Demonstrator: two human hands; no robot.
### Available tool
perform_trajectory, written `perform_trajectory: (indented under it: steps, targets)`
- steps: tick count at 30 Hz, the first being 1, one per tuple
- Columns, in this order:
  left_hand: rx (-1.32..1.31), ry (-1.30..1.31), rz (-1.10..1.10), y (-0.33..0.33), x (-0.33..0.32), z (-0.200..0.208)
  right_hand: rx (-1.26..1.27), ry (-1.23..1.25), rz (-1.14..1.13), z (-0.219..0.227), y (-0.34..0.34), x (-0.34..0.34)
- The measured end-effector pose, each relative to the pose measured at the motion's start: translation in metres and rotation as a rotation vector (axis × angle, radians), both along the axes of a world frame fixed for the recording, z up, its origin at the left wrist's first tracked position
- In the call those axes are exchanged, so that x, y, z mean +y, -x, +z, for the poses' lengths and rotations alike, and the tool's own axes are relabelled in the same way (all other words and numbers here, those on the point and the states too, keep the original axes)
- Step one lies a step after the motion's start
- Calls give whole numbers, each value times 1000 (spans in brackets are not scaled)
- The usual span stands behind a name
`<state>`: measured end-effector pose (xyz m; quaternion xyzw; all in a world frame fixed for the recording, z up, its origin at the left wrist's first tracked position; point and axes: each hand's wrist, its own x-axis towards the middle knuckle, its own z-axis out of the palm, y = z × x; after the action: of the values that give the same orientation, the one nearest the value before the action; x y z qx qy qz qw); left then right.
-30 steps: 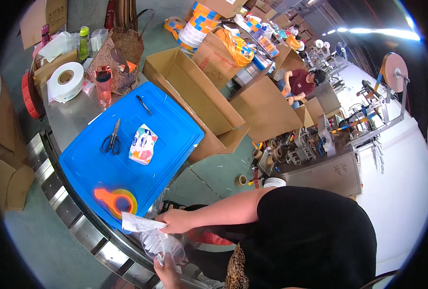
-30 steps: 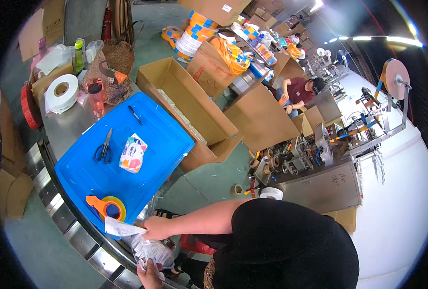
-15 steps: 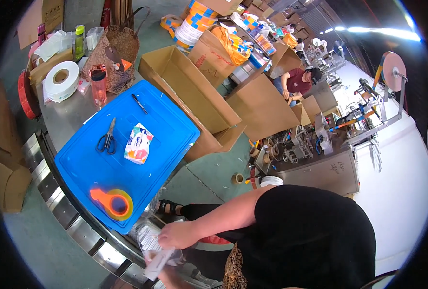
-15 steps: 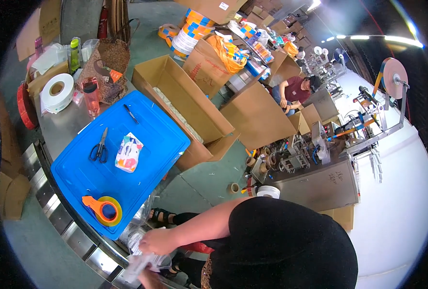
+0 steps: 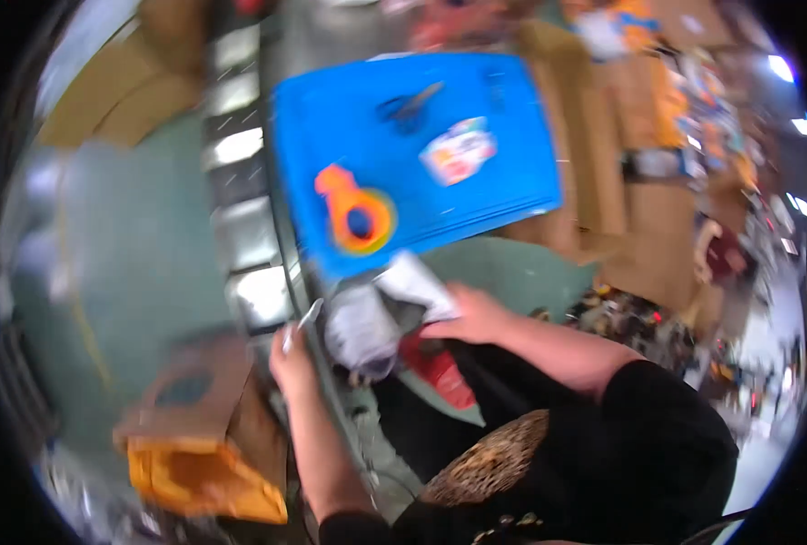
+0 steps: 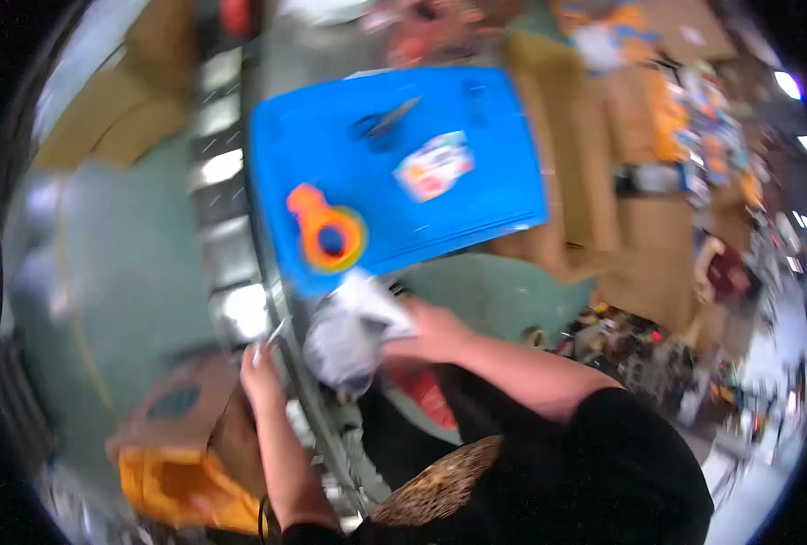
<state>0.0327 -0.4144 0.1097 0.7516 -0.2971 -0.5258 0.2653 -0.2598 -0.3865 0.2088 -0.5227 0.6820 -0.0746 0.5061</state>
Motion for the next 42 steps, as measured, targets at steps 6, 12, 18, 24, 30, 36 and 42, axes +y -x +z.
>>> perform_trajectory:
  steps: [6,12,18,24,30,36,42]
  targets:
    - [-311,-102,-144,-7,-18,-57,-100,-76,-71,-33,-18,33]
    - [80,-72,-57,-14,16,-108,71,105,182,-32,-37,20]
    - [1058,225,-283,27,57,34,-204,185,663,1,-114,-11]
    - [1282,315,323,-50,92,98,-737,584,246,55,-268,-1]
    - [504,468,239,-194,136,178,-574,694,861,76,-400,40]
    - [-268,325,660,-339,179,119,-382,534,961,34,-398,68]
    - [-287,63,619,-413,227,27,-47,-32,871,-102,-227,132]
